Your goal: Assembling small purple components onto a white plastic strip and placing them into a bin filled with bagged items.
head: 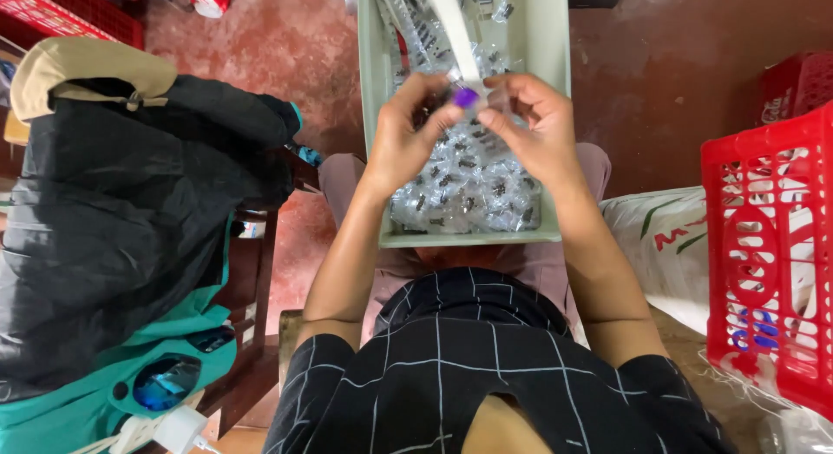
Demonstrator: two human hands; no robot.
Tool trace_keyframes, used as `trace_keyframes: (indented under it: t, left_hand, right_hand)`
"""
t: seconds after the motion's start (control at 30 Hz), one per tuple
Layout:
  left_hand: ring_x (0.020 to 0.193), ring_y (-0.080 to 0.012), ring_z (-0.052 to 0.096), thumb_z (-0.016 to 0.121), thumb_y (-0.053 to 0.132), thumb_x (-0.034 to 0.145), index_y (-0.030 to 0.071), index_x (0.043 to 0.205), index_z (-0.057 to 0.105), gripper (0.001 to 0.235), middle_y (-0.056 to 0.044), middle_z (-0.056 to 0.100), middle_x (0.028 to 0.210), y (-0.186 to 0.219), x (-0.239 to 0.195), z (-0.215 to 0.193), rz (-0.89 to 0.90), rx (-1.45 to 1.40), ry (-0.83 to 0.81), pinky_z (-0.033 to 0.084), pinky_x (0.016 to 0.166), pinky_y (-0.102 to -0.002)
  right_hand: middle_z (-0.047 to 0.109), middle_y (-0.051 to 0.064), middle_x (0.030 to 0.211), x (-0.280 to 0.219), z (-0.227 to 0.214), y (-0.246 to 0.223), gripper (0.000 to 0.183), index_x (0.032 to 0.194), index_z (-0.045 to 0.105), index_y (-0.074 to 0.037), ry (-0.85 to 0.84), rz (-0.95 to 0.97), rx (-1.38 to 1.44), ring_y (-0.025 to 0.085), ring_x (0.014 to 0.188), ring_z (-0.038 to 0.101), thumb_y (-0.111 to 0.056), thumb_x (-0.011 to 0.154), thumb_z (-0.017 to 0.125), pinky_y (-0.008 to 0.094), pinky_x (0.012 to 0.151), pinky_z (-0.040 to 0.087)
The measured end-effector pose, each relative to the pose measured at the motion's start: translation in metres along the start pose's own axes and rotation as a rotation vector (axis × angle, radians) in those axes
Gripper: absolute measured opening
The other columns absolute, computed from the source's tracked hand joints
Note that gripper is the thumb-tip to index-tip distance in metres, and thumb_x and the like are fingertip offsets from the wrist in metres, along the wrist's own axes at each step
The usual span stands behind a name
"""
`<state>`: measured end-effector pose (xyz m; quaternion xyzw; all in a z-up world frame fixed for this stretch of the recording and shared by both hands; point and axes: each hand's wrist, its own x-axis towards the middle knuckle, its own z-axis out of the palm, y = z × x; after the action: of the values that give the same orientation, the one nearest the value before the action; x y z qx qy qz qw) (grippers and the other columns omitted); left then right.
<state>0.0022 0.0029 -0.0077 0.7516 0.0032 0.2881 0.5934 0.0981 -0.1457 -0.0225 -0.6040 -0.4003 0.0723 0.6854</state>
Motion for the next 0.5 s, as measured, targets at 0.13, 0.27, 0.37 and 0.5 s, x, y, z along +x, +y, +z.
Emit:
trace_keyframes:
  t: [0.13, 0.27, 0.37, 0.5]
  left_hand:
    - [0.072, -0.0081, 0.038, 0.065, 0.033, 0.083, 0.006, 0.11, 0.046, 0.042, 0.003, 0.041, 0.084, -0.001, -0.001, -0.001, -0.08, -0.176, -0.029, 0.036, 0.064, -0.02]
    - [0.057, -0.0055, 0.037, 0.072, 0.011, 0.074, 0.015, 0.058, 0.044, 0.032, 0.007, 0.043, 0.058, -0.013, -0.005, -0.008, -0.11, -0.242, 0.332, 0.036, 0.057, -0.02]
    - [0.051, -0.0037, 0.031, 0.075, 0.014, 0.071, 0.013, 0.061, 0.052, 0.025, 0.008, 0.041, 0.053, -0.019, -0.011, -0.024, -0.191, -0.323, 0.497, 0.028, 0.049, -0.02]
    - [0.045, -0.0061, 0.031, 0.074, 0.018, 0.072, 0.009, 0.071, 0.062, 0.015, 0.005, 0.047, 0.055, -0.022, -0.023, -0.044, -0.29, -0.398, 0.593, 0.026, 0.04, -0.021]
  right_hand:
    - [0.064, 0.007, 0.093, 0.005, 0.011, 0.002, 0.03, 0.108, 0.054, -0.004, -0.037, 0.047, -0.036, 0.012, 0.075, 0.06, -0.001, 0.083, 0.069, 0.018, 0.06, 0.046]
    - [0.062, 0.006, 0.092, 0.026, 0.023, 0.011, 0.03, 0.107, 0.055, -0.006, -0.169, 0.179, 0.001, 0.013, 0.079, 0.058, -0.024, 0.085, 0.063, 0.021, 0.07, 0.047]
    - [0.062, 0.005, 0.096, 0.046, 0.023, 0.056, 0.023, 0.104, 0.058, -0.008, -0.205, 0.198, -0.147, 0.017, 0.088, 0.06, -0.026, 0.09, 0.056, 0.027, 0.08, 0.049]
    - [0.058, -0.002, 0.072, 0.052, 0.009, 0.205, 0.037, 0.107, 0.062, -0.022, -0.342, 0.495, -0.638, 0.008, 0.067, 0.053, -0.027, 0.071, 0.071, 0.026, 0.065, 0.041]
